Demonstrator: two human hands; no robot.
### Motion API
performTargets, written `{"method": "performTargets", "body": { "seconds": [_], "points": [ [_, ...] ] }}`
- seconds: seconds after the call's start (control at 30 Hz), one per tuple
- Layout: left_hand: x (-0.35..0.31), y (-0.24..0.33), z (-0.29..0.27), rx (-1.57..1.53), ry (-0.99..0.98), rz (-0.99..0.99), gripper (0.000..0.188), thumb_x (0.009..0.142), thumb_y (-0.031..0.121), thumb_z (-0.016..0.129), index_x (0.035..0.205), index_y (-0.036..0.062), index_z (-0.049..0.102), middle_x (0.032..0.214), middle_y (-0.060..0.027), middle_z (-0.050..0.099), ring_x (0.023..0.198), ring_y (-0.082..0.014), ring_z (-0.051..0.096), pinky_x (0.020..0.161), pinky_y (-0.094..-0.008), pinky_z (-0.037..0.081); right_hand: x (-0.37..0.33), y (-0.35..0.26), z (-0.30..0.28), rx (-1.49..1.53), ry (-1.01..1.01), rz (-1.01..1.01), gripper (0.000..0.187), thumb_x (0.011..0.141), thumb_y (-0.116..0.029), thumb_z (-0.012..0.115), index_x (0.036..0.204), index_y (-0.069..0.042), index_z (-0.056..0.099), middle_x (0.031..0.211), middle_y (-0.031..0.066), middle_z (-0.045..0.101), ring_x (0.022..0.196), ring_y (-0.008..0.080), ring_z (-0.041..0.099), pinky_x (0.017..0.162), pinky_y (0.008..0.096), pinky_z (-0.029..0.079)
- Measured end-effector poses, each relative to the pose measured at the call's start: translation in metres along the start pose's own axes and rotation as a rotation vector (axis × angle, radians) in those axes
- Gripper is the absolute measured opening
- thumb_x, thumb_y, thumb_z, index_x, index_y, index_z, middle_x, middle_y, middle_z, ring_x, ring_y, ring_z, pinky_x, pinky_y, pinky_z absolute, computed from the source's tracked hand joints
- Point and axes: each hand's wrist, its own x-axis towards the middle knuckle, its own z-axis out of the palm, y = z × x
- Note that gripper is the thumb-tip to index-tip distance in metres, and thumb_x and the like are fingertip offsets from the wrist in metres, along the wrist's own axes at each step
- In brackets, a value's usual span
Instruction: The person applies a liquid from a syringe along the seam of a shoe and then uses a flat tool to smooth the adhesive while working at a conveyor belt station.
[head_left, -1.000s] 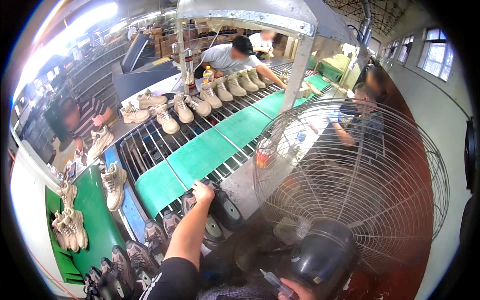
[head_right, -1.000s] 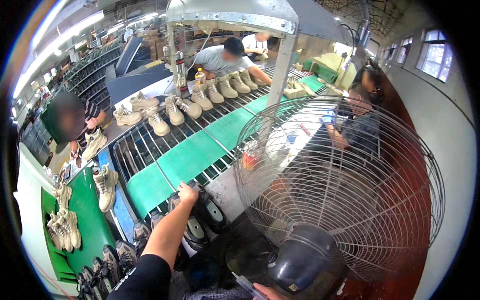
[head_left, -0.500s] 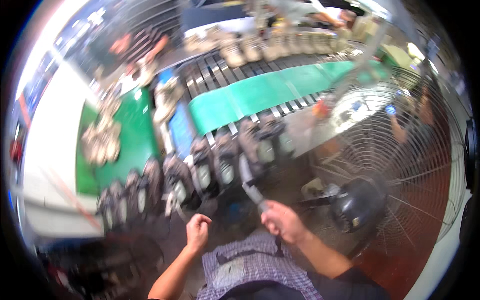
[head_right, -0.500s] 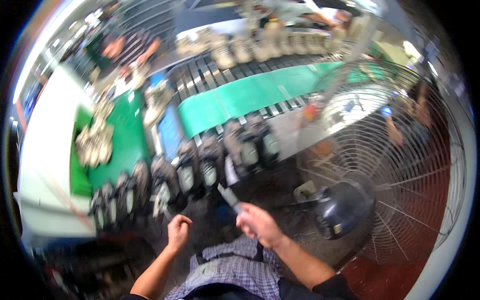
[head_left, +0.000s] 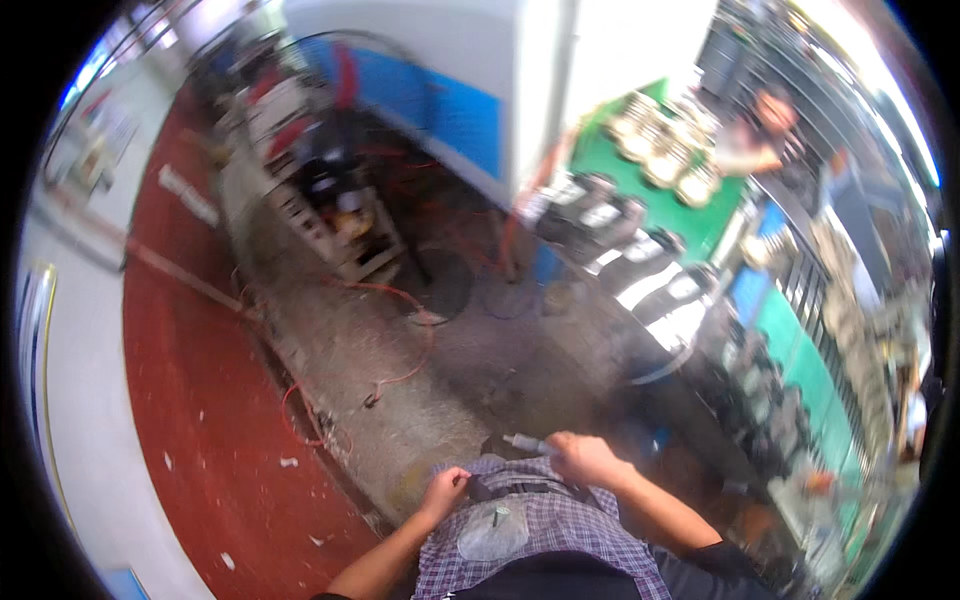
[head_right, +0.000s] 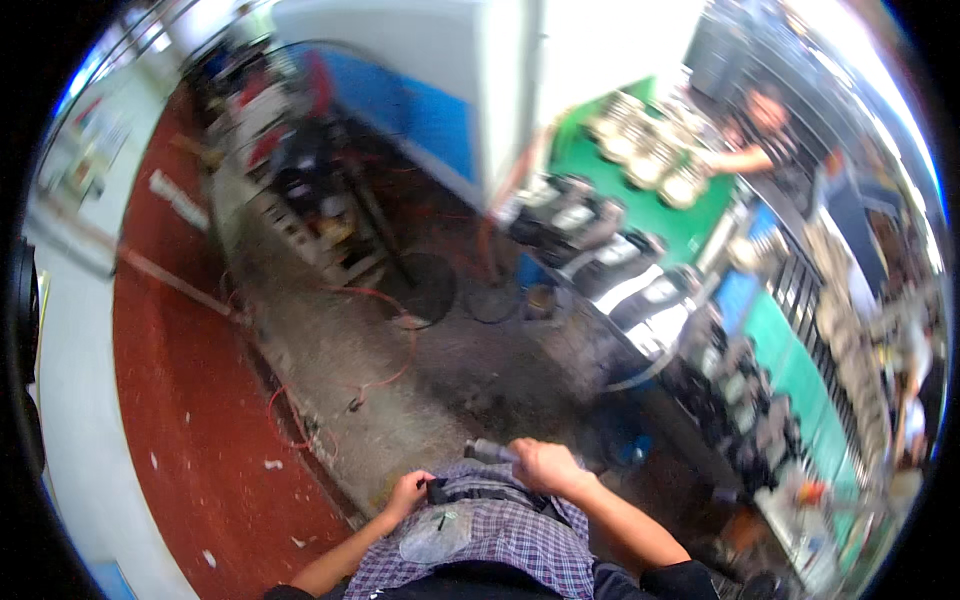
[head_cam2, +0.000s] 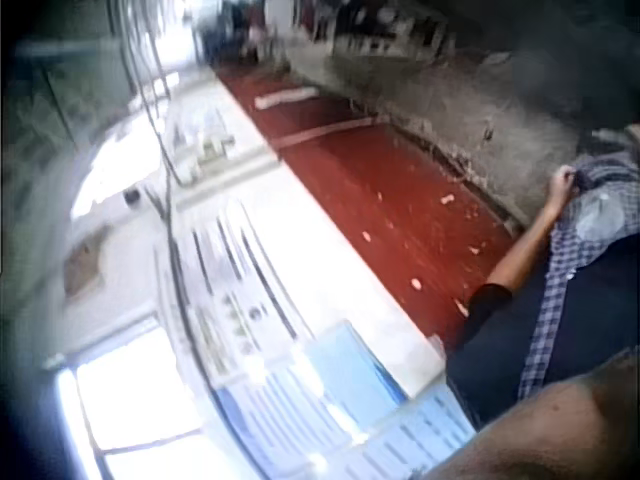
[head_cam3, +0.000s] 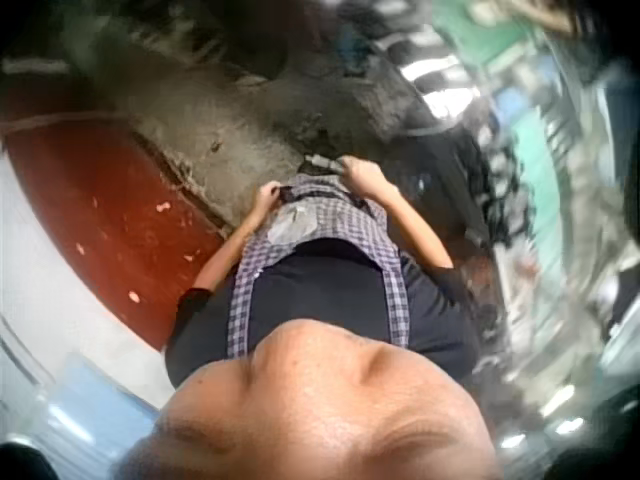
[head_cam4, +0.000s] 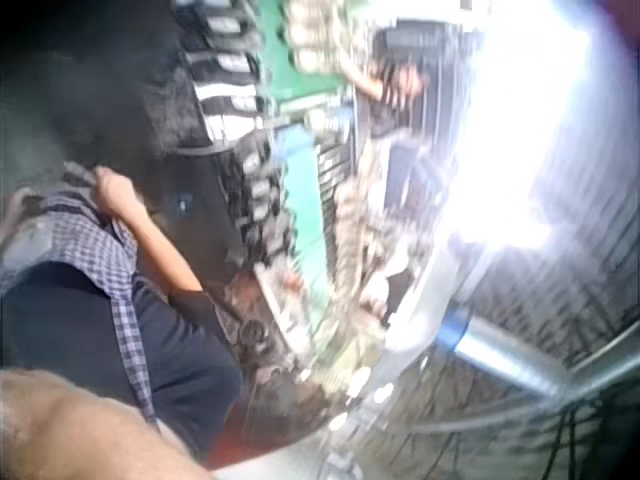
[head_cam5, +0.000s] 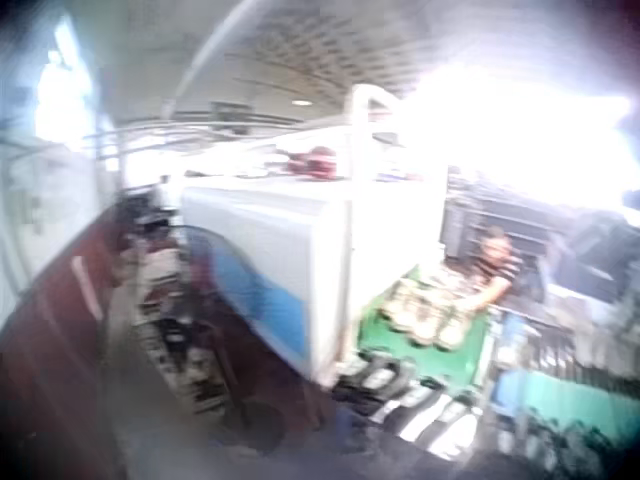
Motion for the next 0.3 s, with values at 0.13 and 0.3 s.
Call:
{"method": "performTargets", "body": {
  "seconds": [0.13,0.3],
  "points": [
    [-0.066,-0.044,-0.023,0.048,0.245,-0.054,0.021,0.095,0.021,0.063,0.103,0.0041,0.07,0.091,-0.0204,0.069,0.086,-0.0307,0.07,0.075,-0.0393,0.053,0.09,-0.049,0.032,0.039,-0.241,-0.227,0.042,0.093,-0.032,0.063,0.127,-0.007,0.06,0.117,0.0187,0.069,0.11,0.0378,0.066,0.093,0.0445,0.053],
    [-0.111,-0.087,-0.01,-0.092,0.705,-0.338,0.035,0.087,0.039,0.072,0.104,0.0082,0.077,0.094,-0.0259,0.072,0.084,-0.0371,0.071,0.078,-0.0436,0.053,0.212,-0.046,0.07,0.013,-0.475,-0.103,0.052,0.091,-0.039,0.07,0.131,-0.007,0.061,0.124,0.0219,0.068,0.118,0.0313,0.065,0.099,0.0423,0.05]
  ]
}}
